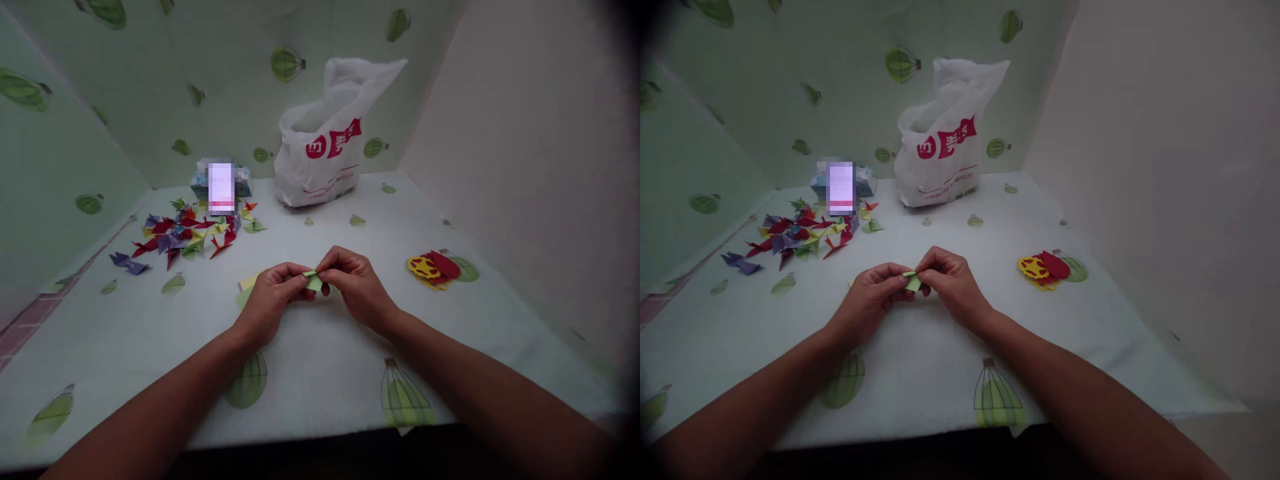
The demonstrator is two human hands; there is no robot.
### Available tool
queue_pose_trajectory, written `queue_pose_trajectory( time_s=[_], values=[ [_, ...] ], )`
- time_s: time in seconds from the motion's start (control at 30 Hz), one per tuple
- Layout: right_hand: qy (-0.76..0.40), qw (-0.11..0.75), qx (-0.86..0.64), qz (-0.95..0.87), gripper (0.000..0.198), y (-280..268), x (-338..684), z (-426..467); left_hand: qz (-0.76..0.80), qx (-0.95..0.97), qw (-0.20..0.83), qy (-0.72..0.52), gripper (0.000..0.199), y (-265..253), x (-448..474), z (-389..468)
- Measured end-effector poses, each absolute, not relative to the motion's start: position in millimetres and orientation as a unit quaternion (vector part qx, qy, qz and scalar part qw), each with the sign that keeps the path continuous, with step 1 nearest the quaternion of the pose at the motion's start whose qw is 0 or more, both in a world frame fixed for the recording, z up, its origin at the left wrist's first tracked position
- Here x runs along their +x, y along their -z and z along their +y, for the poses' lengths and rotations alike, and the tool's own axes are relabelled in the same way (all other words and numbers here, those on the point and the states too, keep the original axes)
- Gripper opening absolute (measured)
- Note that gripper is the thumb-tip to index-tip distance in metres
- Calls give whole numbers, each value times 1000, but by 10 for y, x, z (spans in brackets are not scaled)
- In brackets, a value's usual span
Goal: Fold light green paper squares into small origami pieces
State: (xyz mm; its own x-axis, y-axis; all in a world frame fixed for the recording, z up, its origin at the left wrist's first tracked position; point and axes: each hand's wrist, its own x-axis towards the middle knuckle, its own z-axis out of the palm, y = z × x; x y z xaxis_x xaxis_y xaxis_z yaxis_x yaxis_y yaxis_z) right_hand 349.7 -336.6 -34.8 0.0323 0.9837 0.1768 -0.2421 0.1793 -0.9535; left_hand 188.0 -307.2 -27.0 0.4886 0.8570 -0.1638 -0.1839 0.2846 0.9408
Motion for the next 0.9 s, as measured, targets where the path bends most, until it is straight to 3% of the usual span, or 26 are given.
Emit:
queue_pose_trajectory(
  time_s=[0.9],
  values=[
    [-511,600,-398,-470,9,340,3456,-3381,393,535,631,-402,11,217,1890,-3123]
  ],
)
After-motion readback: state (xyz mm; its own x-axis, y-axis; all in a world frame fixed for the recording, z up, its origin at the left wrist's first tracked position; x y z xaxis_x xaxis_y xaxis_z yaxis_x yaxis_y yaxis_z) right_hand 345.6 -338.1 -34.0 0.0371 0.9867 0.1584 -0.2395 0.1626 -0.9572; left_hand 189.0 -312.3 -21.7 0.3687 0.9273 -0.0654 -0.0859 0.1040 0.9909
